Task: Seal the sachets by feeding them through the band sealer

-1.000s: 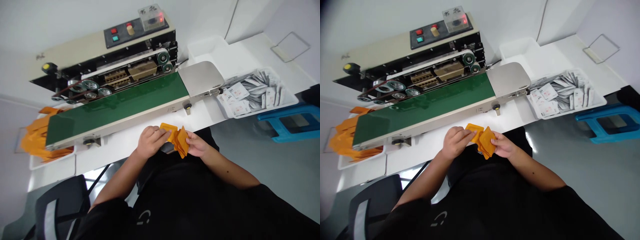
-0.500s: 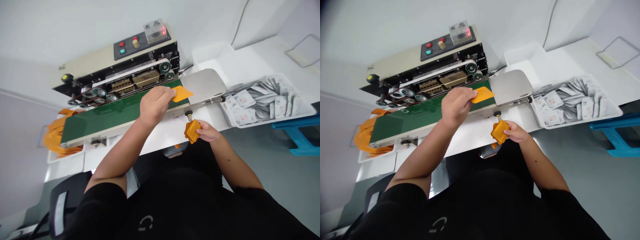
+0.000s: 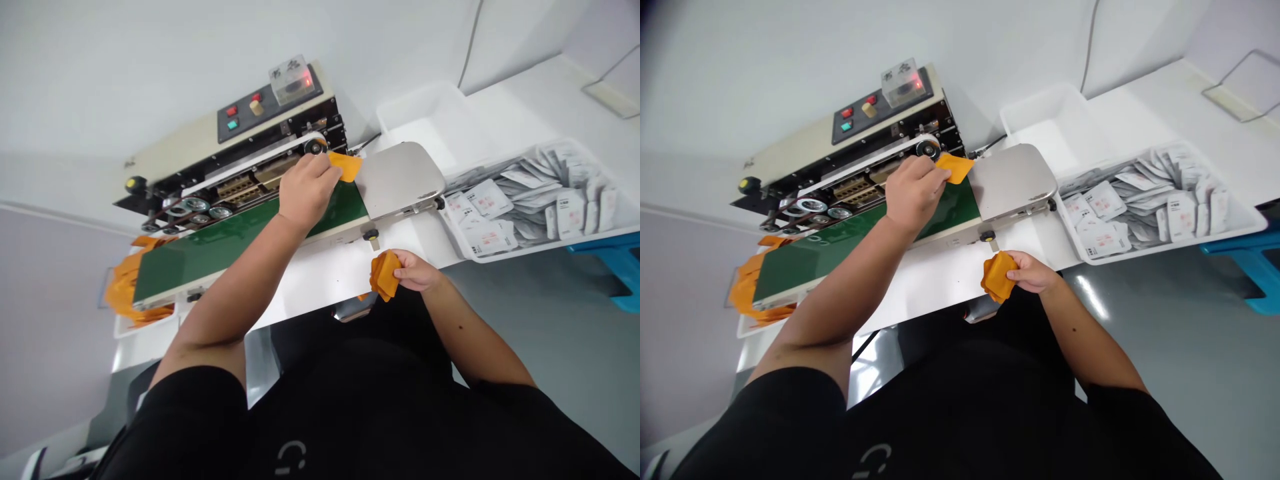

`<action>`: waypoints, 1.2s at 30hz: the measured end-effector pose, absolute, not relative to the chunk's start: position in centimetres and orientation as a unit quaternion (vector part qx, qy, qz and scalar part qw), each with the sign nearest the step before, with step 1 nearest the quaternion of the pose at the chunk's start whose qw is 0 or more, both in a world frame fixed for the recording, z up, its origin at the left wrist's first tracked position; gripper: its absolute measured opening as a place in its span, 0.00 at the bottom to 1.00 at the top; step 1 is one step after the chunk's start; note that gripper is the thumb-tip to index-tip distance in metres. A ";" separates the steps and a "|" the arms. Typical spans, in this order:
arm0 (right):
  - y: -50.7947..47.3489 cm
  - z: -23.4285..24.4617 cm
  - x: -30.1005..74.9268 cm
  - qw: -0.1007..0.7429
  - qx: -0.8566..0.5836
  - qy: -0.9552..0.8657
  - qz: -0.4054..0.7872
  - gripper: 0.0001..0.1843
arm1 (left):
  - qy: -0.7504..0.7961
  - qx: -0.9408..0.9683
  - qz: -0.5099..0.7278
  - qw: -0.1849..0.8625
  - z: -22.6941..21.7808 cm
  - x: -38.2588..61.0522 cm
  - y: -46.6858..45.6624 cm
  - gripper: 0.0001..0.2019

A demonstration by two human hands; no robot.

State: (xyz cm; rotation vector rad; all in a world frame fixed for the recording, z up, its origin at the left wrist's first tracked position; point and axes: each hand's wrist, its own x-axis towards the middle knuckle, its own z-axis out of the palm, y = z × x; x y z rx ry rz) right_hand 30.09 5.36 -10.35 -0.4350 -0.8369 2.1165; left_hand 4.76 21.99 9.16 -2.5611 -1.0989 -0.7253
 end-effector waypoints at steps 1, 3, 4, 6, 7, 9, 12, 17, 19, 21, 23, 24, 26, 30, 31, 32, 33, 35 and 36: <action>5.4 -10.4 30.1 0.402 -0.170 -0.328 0.838 0.27 | -0.380 -0.883 -0.243 0.129 9.2 4.8 21.9 0.13; 5.4 -10.5 30.1 0.405 -0.167 -0.322 0.839 0.27 | -0.389 -0.883 -0.232 0.126 9.2 4.9 21.8 0.12; 5.4 -10.5 30.1 0.405 -0.166 -0.320 0.840 0.27 | -0.394 -0.882 -0.226 0.124 9.3 5.0 21.8 0.12; 5.4 -10.5 30.1 0.405 -0.165 -0.318 0.841 0.27 | -0.406 -0.880 -0.213 0.125 9.4 5.0 21.9 0.12; 5.4 -10.5 30.1 0.406 -0.166 -0.317 0.841 0.27 | -0.411 -0.879 -0.207 0.127 9.6 5.1 22.0 0.12; 5.3 -10.4 30.1 0.405 -0.170 -0.314 0.842 0.28 | -0.419 -0.876 -0.198 0.134 9.8 5.1 22.1 0.12; 5.3 -10.3 30.1 0.401 -0.171 -0.311 0.844 0.30 | -0.432 -0.870 -0.188 0.147 10.1 5.0 22.2 0.12; 5.3 -10.5 30.1 0.403 -0.154 -0.319 0.844 0.28 | -0.469 -0.854 -0.160 0.157 10.1 4.7 22.0 0.11; 5.3 -10.7 30.2 0.406 -0.150 -0.320 0.843 0.27 | -0.482 -0.849 -0.149 0.157 10.1 4.5 21.8 0.11; 5.3 -10.8 30.2 0.408 -0.149 -0.323 0.841 0.27 | -0.492 -0.845 -0.140 0.155 10.3 4.2 21.7 0.11; 5.2 -10.8 30.2 0.407 -0.147 -0.329 0.839 0.27 | -0.503 -0.840 -0.131 0.156 10.7 3.6 21.4 0.11; 5.2 -10.7 30.2 0.407 -0.148 -0.332 0.838 0.27 | -0.507 -0.838 -0.127 0.158 10.9 3.3 21.1 0.10; 5.0 -10.4 30.1 0.412 -0.163 -0.333 0.832 0.26 | -0.508 -0.835 -0.132 0.165 11.2 2.4 19.9 0.07; 4.6 -9.5 29.6 0.426 -0.243 -0.307 0.815 0.29 | -0.460 -0.847 -0.199 0.176 10.7 0.8 14.5 0.13; 4.5 -9.2 29.3 0.429 -0.267 -0.298 0.809 0.30 | -0.439 -0.854 -0.218 0.175 10.2 0.7 12.6 0.13; 4.5 -8.9 29.0 0.435 -0.291 -0.289 0.802 0.31 | -0.420 -0.860 -0.236 0.170 9.6 0.6 10.7 0.12; 4.5 -8.5 28.6 0.442 -0.313 -0.279 0.793 0.32 | -0.403 -0.866 -0.252 0.156 8.9 0.6 8.8 0.11; 4.4 -7.8 27.6 0.459 -0.353 -0.258 0.774 0.32 | -0.382 -0.876 -0.273 0.109 7.2 0.8 5.5 0.09; 4.3 -7.4 27.1 0.466 -0.370 -0.248 0.765 0.31 | -0.381 -0.876 -0.283 0.088 6.3 1.0 4.2 0.08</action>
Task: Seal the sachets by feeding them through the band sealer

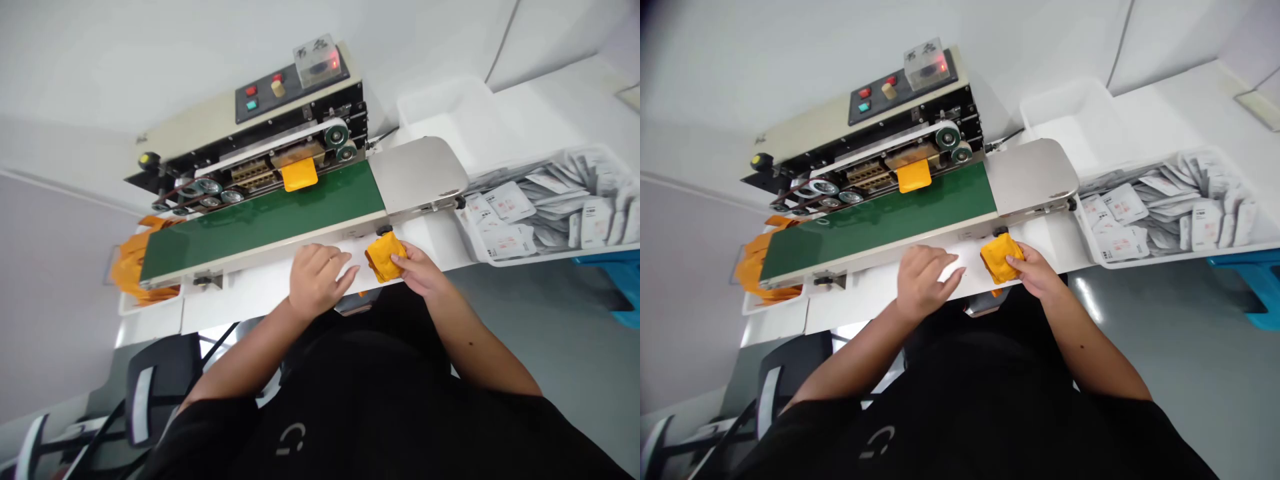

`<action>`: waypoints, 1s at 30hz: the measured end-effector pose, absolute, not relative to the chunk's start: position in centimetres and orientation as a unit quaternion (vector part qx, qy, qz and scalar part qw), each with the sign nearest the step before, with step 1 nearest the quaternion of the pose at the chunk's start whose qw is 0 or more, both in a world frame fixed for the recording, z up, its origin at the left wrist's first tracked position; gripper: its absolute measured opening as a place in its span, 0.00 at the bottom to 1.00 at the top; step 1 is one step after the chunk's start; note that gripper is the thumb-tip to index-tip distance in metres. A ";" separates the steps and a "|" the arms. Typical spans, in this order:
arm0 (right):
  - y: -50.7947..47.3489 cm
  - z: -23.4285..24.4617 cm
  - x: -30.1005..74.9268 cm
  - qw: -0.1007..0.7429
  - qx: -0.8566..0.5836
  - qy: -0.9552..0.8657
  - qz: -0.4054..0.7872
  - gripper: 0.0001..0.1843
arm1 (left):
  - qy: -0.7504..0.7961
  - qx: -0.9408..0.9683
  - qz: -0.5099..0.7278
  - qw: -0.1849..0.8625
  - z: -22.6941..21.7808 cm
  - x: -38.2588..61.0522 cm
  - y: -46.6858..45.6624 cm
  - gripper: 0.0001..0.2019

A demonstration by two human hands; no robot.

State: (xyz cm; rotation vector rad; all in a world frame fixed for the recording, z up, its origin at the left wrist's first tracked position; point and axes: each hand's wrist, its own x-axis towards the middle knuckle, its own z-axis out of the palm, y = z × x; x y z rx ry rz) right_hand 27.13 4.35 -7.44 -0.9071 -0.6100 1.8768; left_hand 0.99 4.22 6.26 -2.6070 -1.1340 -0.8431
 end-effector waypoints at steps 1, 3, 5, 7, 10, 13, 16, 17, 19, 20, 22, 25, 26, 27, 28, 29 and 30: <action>4.2 -7.1 26.7 0.473 -0.383 -0.240 0.756 0.30 | -0.381 -0.875 -0.291 0.068 5.3 1.1 3.2 0.08; 3.9 -6.5 25.8 0.483 -0.398 -0.230 0.745 0.29 | -0.390 -0.875 -0.286 0.024 3.6 1.4 1.9 0.08; 3.4 -6.1 25.2 0.484 -0.402 -0.228 0.743 0.27 | -0.392 -0.884 -0.255 -0.022 2.4 1.6 1.3 0.10; 2.9 -5.7 24.8 0.477 -0.402 -0.232 0.747 0.26 | -0.372 -0.901 -0.217 -0.059 1.7 1.9 1.3 0.12; 2.0 -5.3 24.3 0.464 -0.400 -0.245 0.751 0.26 | -0.332 -0.923 -0.177 -0.073 1.7 2.2 1.5 0.17; 1.4 -4.9 23.8 0.465 -0.406 -0.247 0.747 0.26 | -0.323 -0.931 -0.150 -0.074 2.2 2.3 1.8 0.21; 0.7 -4.6 23.1 0.479 -0.405 -0.241 0.740 0.26 | -0.311 -0.937 -0.132 -0.090 2.4 2.3 1.8 0.22; 0.5 -4.6 22.8 0.484 -0.402 -0.239 0.740 0.26 | -0.311 -0.937 -0.130 -0.095 2.3 2.4 1.8 0.23; 0.1 -4.7 22.3 0.487 -0.394 -0.235 0.743 0.26 | -0.325 -0.931 -0.131 -0.106 2.2 2.6 1.7 0.23; -0.1 -4.8 22.0 0.486 -0.390 -0.233 0.746 0.27 | -0.339 -0.925 -0.133 -0.111 2.2 2.7 1.6 0.23; -0.3 -5.3 21.7 0.487 -0.383 -0.230 0.751 0.28 | -0.370 -0.912 -0.131 -0.117 2.1 3.1 1.5 0.23; -0.5 -6.1 21.3 0.493 -0.373 -0.222 0.754 0.29 | -0.396 -0.906 -0.100 -0.114 2.3 3.4 1.5 0.21; -0.6 -6.3 21.3 0.495 -0.370 -0.219 0.755 0.29 | -0.394 -0.909 -0.083 -0.111 2.4 3.4 1.5 0.19; -0.6 -6.5 21.3 0.496 -0.366 -0.217 0.757 0.30 | -0.387 -0.913 -0.065 -0.108 2.6 3.4 1.6 0.19; -0.6 -6.6 21.3 0.496 -0.362 -0.216 0.759 0.30 | -0.378 -0.919 -0.047 -0.103 2.9 3.3 1.6 0.19; -0.6 -6.7 21.3 0.494 -0.358 -0.216 0.763 0.31 | -0.369 -0.924 -0.031 -0.097 3.2 3.3 1.6 0.21; -0.6 -6.8 21.4 0.489 -0.355 -0.217 0.767 0.31 | -0.363 -0.927 -0.018 -0.090 3.6 3.2 1.7 0.23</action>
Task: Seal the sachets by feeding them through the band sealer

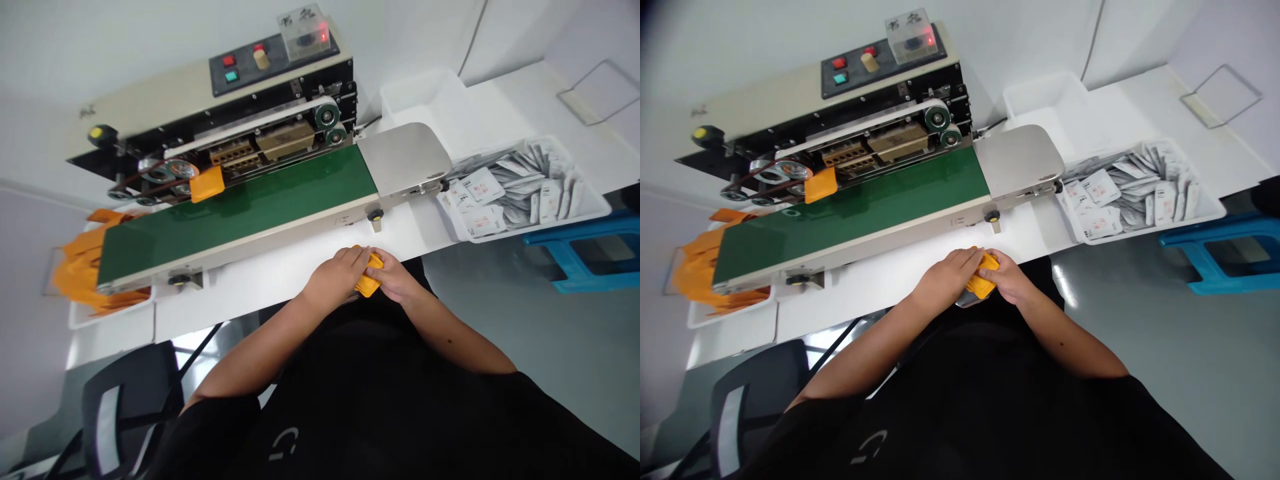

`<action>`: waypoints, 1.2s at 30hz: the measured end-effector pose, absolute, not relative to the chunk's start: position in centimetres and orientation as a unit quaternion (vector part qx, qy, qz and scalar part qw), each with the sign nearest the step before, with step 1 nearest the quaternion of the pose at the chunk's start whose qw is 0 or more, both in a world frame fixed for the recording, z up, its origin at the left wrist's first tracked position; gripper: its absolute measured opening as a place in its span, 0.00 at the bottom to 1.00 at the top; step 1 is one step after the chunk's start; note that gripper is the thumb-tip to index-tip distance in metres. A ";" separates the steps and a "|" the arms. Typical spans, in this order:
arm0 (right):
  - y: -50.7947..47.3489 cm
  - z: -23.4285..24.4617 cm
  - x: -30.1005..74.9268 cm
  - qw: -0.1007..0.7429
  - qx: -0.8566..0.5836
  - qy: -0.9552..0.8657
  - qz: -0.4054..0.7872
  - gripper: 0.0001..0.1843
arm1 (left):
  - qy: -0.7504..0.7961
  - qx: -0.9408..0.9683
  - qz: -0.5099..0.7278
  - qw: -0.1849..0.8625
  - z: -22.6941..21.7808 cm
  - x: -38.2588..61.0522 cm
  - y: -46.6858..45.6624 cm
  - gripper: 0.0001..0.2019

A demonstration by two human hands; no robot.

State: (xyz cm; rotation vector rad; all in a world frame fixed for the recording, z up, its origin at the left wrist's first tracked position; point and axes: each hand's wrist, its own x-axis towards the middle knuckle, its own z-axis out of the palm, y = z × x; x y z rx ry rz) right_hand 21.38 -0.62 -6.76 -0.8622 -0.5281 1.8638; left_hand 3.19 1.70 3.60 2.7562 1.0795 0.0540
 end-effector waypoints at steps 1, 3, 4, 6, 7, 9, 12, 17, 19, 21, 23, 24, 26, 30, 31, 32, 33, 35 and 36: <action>-0.6 -6.7 21.4 0.480 -0.354 -0.221 0.771 0.31 | 0.362 0.928 0.007 0.085 4.0 3.1 1.8 0.25; -0.5 -6.6 21.6 0.457 -0.356 -0.235 0.780 0.30 | 0.370 0.925 -0.010 0.080 4.7 2.8 2.1 0.26; -0.4 -6.6 21.7 0.445 -0.357 -0.244 0.784 0.30 | 0.377 0.922 -0.015 0.081 5.0 2.7 2.3 0.26; 0.2 -6.5 22.0 0.427 -0.354 -0.264 0.789 0.30 | 0.393 0.915 -0.002 0.093 5.5 2.3 3.0 0.26; 0.5 -6.5 22.2 0.421 -0.350 -0.274 0.791 0.30 | 0.397 0.911 0.021 0.109 5.7 2.1 3.3 0.24; 1.5 -6.6 22.8 0.412 -0.344 -0.293 0.791 0.30 | 0.402 0.897 0.100 0.157 6.2 1.8 4.1 0.19; 3.3 -6.9 23.9 0.403 -0.336 -0.313 0.792 0.30 | 0.442 0.845 0.207 0.218 6.6 1.5 4.9 0.14; 5.8 -7.1 25.7 0.367 -0.302 -0.299 0.828 0.34 | 0.499 0.784 0.275 0.246 6.8 1.5 5.5 0.19; 6.4 -7.3 26.2 0.347 -0.276 -0.294 0.847 0.35 | 0.470 0.795 0.294 0.245 7.0 1.7 5.7 0.23; 6.8 -7.7 26.7 0.339 -0.257 -0.289 0.858 0.35 | 0.439 0.814 0.310 0.219 7.7 2.0 6.2 0.20; 6.9 -8.0 26.9 0.335 -0.248 -0.286 0.863 0.36 | 0.422 0.827 0.328 0.174 8.8 2.2 6.9 0.14; 6.9 -8.2 27.0 0.332 -0.247 -0.286 0.864 0.37 | 0.419 0.832 0.333 0.149 9.3 2.3 7.4 0.11; 6.9 -8.4 27.1 0.327 -0.243 -0.289 0.866 0.37 | 0.421 0.839 0.333 0.088 10.3 2.6 9.0 0.08; 6.8 -8.7 27.3 0.326 -0.223 -0.294 0.870 0.34 | 0.420 0.852 0.312 -0.033 10.5 2.8 14.1 0.08; 6.8 -8.8 27.3 0.327 -0.218 -0.295 0.871 0.34 | 0.412 0.855 0.310 -0.054 10.3 2.8 15.5 0.09; 6.8 -8.9 27.4 0.329 -0.214 -0.294 0.871 0.34 | 0.402 0.860 0.306 -0.067 10.0 2.9 16.9 0.11; 6.8 -9.1 27.4 0.330 -0.213 -0.293 0.872 0.34 | 0.388 0.867 0.303 -0.077 9.7 2.9 18.2 0.12; 6.9 -9.5 27.5 0.331 -0.216 -0.287 0.873 0.36 | 0.367 0.877 0.295 -0.093 9.1 3.1 20.4 0.13; 6.9 -9.6 27.5 0.330 -0.219 -0.283 0.874 0.36 | 0.361 0.881 0.290 -0.098 8.9 3.2 21.2 0.14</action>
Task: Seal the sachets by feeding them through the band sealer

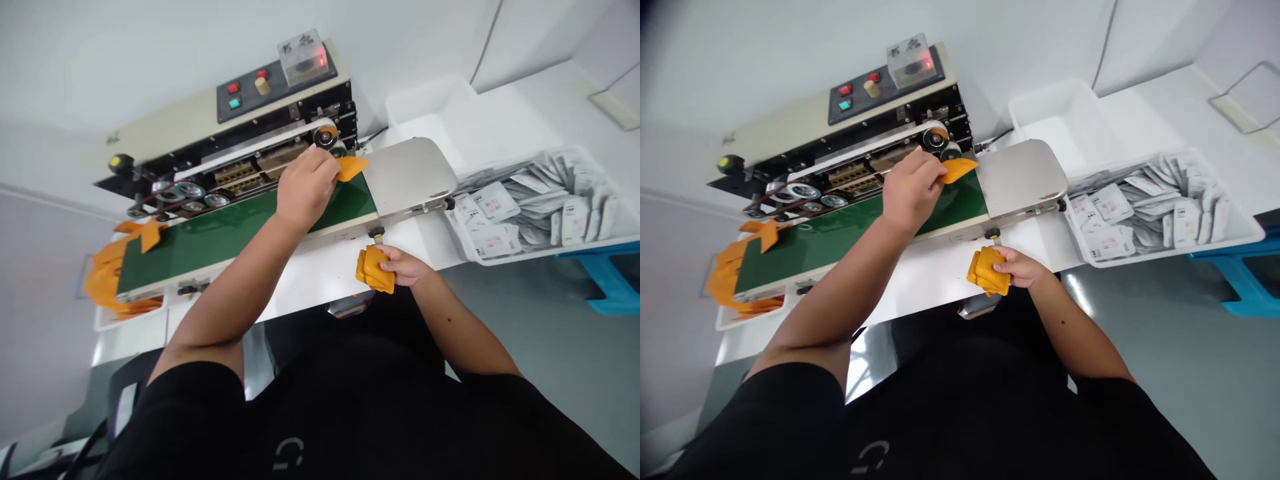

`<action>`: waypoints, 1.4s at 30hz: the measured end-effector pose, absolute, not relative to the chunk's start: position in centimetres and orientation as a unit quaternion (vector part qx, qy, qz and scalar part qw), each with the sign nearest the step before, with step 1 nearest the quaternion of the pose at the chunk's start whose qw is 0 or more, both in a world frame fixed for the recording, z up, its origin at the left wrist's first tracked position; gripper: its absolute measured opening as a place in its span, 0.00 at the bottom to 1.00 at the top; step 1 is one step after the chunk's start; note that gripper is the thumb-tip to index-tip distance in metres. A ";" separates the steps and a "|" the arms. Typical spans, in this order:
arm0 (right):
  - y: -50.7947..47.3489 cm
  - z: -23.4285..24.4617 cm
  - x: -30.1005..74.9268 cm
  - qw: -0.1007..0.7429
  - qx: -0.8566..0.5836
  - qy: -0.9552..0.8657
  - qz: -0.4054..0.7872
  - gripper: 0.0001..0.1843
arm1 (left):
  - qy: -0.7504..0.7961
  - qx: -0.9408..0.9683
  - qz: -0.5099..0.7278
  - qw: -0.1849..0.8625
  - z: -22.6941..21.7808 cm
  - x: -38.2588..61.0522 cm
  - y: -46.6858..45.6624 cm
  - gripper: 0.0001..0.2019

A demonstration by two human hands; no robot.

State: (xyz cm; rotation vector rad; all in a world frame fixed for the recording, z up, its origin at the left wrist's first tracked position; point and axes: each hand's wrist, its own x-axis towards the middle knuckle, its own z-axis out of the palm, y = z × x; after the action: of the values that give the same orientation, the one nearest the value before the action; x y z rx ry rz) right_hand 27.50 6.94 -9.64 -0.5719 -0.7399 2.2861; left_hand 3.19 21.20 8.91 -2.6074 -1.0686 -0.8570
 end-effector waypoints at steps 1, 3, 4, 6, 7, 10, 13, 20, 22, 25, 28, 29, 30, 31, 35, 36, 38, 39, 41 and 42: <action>7.0 -9.8 27.5 0.328 -0.222 -0.278 0.875 0.37 | -0.357 -0.884 -0.284 0.101 8.7 3.3 21.9 0.14; 7.1 -10.1 27.6 0.323 -0.225 -0.270 0.879 0.37 | -0.348 -0.891 -0.274 0.101 8.4 3.5 23.1 0.14; 7.2 -10.2 27.7 0.320 -0.225 -0.267 0.881 0.37 | -0.343 -0.894 -0.272 0.100 8.3 3.6 23.6 0.14; 7.2 -10.3 27.7 0.317 -0.225 -0.264 0.883 0.38 | -0.333 -0.897 -0.272 0.102 8.0 3.7 24.4 0.14; 7.2 -10.2 27.7 0.317 -0.226 -0.264 0.882 0.38 | -0.332 -0.897 -0.272 0.105 7.8 3.7 24.7 0.14; 7.2 -10.1 27.7 0.323 -0.234 -0.265 0.878 0.38 | -0.341 -0.895 -0.264 0.115 7.5 3.8 25.4 0.12; 7.2 -10.1 27.7 0.321 -0.231 -0.267 0.879 0.36 | -0.362 -0.891 -0.241 0.133 7.6 3.9 25.3 0.12; 7.2 -10.4 27.7 0.323 -0.214 -0.257 0.885 0.34 | -0.423 -0.867 -0.209 0.160 8.0 3.7 24.2 0.10; 7.2 -10.4 27.6 0.325 -0.222 -0.253 0.884 0.35 | -0.428 -0.866 -0.217 0.144 8.1 3.5 24.0 0.09; 7.1 -10.2 27.6 0.326 -0.230 -0.256 0.880 0.35 | -0.439 -0.860 -0.224 0.134 8.7 3.3 23.2 0.09; 6.9 -9.8 27.6 0.329 -0.229 -0.269 0.876 0.33 | -0.459 -0.850 -0.200 0.163 9.7 3.1 21.3 0.12; 6.9 -9.6 27.5 0.330 -0.229 -0.271 0.875 0.33 | -0.461 -0.849 -0.188 0.176 10.0 3.1 20.3 0.13; 6.8 -9.4 27.5 0.332 -0.230 -0.271 0.874 0.33 | -0.456 -0.851 -0.180 0.188 10.2 3.0 19.1 0.14; 6.7 -9.2 27.4 0.333 -0.232 -0.269 0.874 0.33 | -0.446 -0.855 -0.176 0.195 10.3 3.0 17.8 0.15; 6.3 -8.4 26.5 0.363 -0.281 -0.251 0.852 0.33 | -0.333 -0.903 -0.204 0.181 9.3 3.2 11.0 0.15; 6.1 -8.2 26.1 0.381 -0.303 -0.250 0.837 0.32 | -0.298 -0.916 -0.211 0.167 8.7 3.4 9.3 0.15; 5.7 -7.7 25.3 0.413 -0.344 -0.257 0.803 0.31 | -0.258 -0.935 -0.208 0.123 7.2 3.7 6.2 0.14; 5.4 -7.4 24.9 0.420 -0.358 -0.264 0.791 0.30 | -0.250 -0.941 -0.207 0.098 6.3 3.9 5.0 0.13; 4.6 -6.9 24.1 0.420 -0.380 -0.274 0.777 0.30 | -0.254 -0.944 -0.203 0.046 4.5 4.1 3.2 0.14; 4.2 -6.6 23.7 0.422 -0.387 -0.272 0.774 0.30 | -0.266 -0.943 -0.200 0.023 3.6 4.2 2.7 0.16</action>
State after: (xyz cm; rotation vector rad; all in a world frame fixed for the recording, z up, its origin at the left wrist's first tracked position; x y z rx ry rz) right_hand 23.71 4.22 -6.64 -0.9688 -0.6820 1.9375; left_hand 4.20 2.65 3.62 -2.9185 -0.8238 -0.6203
